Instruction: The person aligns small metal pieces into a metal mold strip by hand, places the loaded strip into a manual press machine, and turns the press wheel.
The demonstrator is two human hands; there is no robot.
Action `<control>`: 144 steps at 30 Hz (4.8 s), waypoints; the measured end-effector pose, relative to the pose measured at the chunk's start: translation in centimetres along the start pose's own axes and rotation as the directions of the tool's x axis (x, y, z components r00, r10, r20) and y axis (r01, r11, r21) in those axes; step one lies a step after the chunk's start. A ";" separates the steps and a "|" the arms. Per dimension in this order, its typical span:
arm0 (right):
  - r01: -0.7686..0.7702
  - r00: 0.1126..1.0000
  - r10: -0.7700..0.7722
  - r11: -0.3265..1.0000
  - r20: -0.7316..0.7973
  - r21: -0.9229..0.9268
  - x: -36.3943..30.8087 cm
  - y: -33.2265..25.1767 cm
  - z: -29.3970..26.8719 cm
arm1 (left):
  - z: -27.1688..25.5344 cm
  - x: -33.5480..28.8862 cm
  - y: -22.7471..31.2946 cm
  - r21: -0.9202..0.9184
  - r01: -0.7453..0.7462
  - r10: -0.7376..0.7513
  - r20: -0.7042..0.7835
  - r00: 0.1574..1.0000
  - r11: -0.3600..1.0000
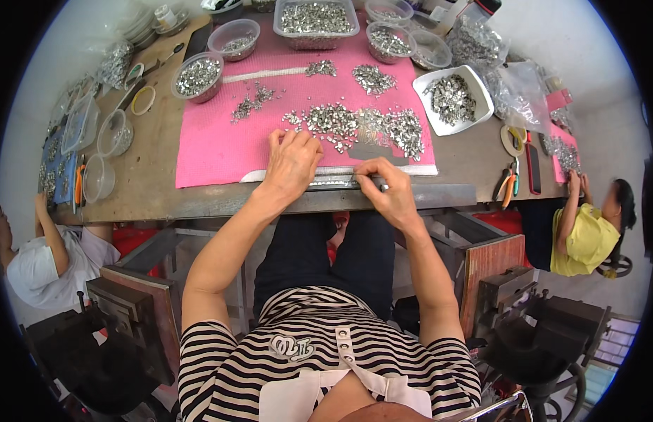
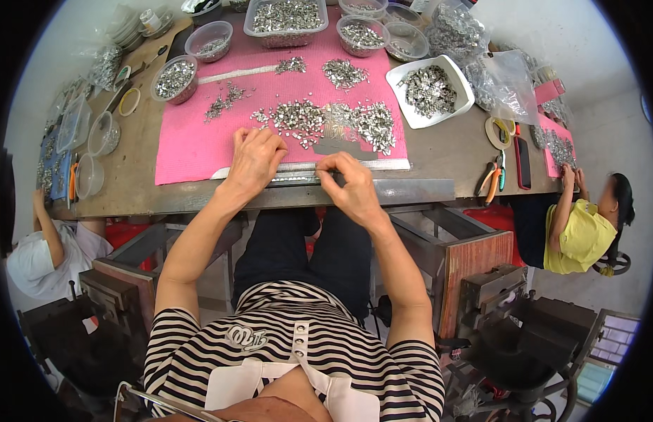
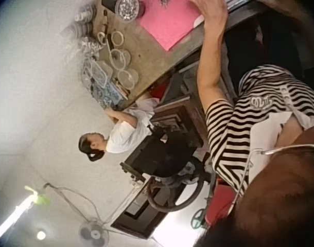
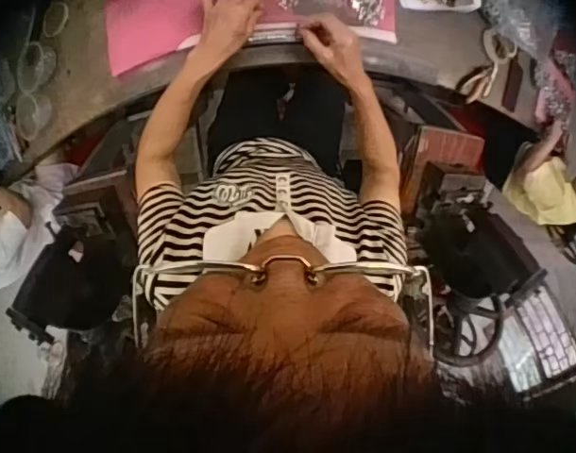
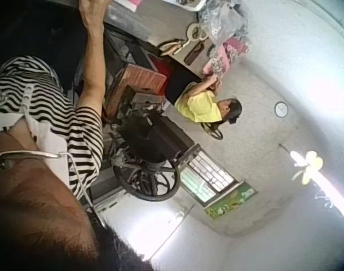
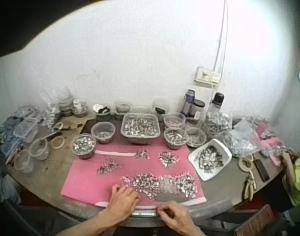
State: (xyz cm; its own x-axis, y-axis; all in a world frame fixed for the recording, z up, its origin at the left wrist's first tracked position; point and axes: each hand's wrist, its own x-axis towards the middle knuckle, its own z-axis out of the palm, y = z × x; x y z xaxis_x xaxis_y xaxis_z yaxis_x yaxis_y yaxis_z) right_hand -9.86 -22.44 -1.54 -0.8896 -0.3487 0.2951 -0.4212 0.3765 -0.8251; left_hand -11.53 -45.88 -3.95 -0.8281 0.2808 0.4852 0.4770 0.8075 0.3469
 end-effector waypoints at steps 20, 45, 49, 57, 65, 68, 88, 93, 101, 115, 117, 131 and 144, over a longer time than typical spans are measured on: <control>0.335 0.932 -0.361 0.892 -0.033 -0.305 -1.2 0.6 1.4 | 0.1 -1.9 4.6 -0.442 0.031 -0.040 -0.011 0.999 0.896; 0.039 0.983 -0.118 0.884 -0.141 -0.466 20.1 9.0 4.2 | 1.2 -4.6 4.9 -0.080 -0.137 0.126 -0.131 0.983 0.987; 0.030 0.978 -0.133 0.852 -0.161 -0.522 20.2 8.8 4.4 | 1.0 -4.6 4.9 -0.101 -0.142 0.127 -0.137 0.982 0.985; 0.070 0.996 -0.052 0.949 0.066 -0.308 14.4 2.8 -0.6 | 0.9 -4.0 4.9 -0.124 -0.131 0.114 -0.138 0.984 0.984; -0.141 0.985 0.163 0.952 0.062 -0.271 3.1 1.7 -2.1 | 1.1 -4.0 4.8 -0.134 -0.117 0.094 -0.167 0.981 0.984; -0.051 0.998 0.040 0.965 -0.046 -0.259 2.2 2.3 -1.9 | 1.3 -4.2 4.9 -0.122 -0.110 0.088 -0.173 0.981 0.986; 0.094 0.991 -0.126 0.879 -0.038 -0.468 0.8 3.8 -1.6 | 1.4 -4.4 5.1 -0.124 -0.103 0.080 -0.178 0.981 0.987; 0.004 0.992 -0.039 0.958 -0.116 -0.288 0.8 2.9 -2.0 | 1.3 -4.4 5.2 -0.130 -0.091 0.066 -0.186 0.980 0.987; -0.017 0.999 0.007 0.940 -0.033 -0.341 1.0 2.0 -1.7 | 1.7 -4.4 5.2 -0.134 -0.077 0.050 -0.197 0.979 0.988; 0.068 0.989 -0.080 0.993 -0.126 -0.096 -1.5 0.5 1.9 | 1.8 -4.6 5.0 -0.148 -0.075 0.045 -0.195 0.980 0.986; 0.082 0.988 -0.095 0.991 -0.124 -0.110 -1.3 0.4 1.8 | 1.7 -4.5 5.0 -0.154 -0.076 0.045 -0.200 0.979 0.985; 0.353 0.902 -0.432 0.764 -0.022 -0.541 -2.8 1.4 0.7 | 1.2 -4.3 5.7 -0.169 -0.051 0.016 -0.204 0.979 0.984; -0.005 0.962 -0.168 0.778 -0.216 -0.629 13.2 10.4 -2.6 | 0.7 -4.3 6.0 -0.180 -0.020 -0.003 -0.126 0.992 0.983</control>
State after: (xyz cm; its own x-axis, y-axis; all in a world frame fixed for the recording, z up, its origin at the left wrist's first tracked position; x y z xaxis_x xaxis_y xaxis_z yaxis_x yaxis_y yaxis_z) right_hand -26.44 -20.93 -4.97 -0.8230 -0.2134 0.5264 -0.4339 0.8343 -0.3402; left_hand -5.32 -41.88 -4.56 -0.7857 0.2112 0.5815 0.5390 0.6950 0.4759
